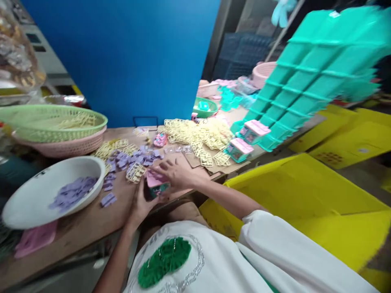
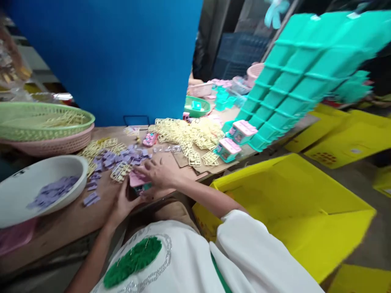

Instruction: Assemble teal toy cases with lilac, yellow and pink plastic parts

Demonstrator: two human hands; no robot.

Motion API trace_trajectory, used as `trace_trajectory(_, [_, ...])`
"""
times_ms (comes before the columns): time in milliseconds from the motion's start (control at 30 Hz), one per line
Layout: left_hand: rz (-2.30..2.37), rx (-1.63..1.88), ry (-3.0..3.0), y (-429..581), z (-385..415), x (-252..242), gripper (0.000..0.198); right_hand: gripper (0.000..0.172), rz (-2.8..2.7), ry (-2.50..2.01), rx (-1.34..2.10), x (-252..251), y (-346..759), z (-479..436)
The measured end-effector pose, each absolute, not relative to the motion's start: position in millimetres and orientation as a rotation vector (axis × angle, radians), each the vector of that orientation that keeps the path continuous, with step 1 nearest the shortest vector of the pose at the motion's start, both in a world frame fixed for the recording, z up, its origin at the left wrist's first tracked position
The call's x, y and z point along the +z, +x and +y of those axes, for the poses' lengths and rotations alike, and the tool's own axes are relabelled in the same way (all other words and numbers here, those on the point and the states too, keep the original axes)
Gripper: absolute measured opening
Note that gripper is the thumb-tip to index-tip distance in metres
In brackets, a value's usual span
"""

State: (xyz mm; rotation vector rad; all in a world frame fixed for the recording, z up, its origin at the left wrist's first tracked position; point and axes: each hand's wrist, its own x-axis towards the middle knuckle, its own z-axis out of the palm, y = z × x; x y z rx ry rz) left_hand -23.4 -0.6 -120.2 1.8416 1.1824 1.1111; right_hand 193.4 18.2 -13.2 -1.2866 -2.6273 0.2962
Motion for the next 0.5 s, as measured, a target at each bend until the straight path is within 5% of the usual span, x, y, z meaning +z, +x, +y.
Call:
trace_trajectory(200, [1.148,1.156,1.802,-27.9,12.9,-145.6,0.114,0.091,-2.146,-1.474,0.166,7.6,280.5,-26.5])
trace_trajectory(500, [1.178,1.155,1.923,-35.0,19.8,-149.7,0.098,0.1,-1.351,-2.255,-0.407,80.3,479.8,-49.3])
